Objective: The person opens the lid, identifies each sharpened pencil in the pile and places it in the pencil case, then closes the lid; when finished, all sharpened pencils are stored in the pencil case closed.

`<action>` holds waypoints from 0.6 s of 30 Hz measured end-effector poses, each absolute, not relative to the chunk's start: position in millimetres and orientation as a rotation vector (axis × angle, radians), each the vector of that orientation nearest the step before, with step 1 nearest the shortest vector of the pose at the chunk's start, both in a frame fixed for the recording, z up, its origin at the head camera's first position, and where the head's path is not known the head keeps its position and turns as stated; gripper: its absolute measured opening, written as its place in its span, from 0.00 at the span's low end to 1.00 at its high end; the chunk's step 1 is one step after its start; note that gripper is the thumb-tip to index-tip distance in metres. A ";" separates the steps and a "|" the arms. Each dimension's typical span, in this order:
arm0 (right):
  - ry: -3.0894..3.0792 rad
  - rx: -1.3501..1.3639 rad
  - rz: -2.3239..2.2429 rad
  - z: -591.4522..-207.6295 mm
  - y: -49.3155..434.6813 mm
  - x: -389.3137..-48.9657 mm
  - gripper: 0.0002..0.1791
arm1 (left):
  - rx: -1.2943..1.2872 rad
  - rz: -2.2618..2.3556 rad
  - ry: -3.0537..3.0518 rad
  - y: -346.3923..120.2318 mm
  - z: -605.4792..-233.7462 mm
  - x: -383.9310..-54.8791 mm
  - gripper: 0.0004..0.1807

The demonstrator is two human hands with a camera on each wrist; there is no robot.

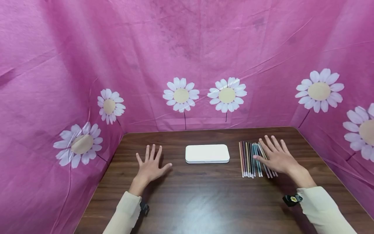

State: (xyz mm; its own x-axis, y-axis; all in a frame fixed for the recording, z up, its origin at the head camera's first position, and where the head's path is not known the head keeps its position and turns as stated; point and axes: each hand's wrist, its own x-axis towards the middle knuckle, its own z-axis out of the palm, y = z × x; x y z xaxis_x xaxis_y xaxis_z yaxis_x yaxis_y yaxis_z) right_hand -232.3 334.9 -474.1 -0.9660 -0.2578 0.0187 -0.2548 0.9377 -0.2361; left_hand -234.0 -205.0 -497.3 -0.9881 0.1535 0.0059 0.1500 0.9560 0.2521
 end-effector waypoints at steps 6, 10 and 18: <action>3.123 -0.536 -0.485 -469.9 319.1 -233.3 0.51 | 0.328 0.503 3.108 -195.1 -495.4 -236.4 0.52; 3.096 -0.597 -0.509 -458.8 299.3 -236.0 0.50 | 0.421 0.627 3.139 -179.7 -491.0 -237.0 0.47; 3.108 -0.756 -0.514 -455.4 255.8 -246.9 0.31 | 0.576 0.738 3.178 -136.7 -489.6 -245.4 0.32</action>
State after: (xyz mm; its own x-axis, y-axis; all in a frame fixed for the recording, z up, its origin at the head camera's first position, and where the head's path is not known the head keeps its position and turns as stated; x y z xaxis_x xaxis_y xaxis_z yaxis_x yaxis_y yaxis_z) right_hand -246.9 255.8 -455.4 -0.8866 -0.4312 0.1673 -0.4621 0.8412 -0.2809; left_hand -245.4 -136.7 -489.6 -0.9253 0.2931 0.2407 0.3692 0.8414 0.3947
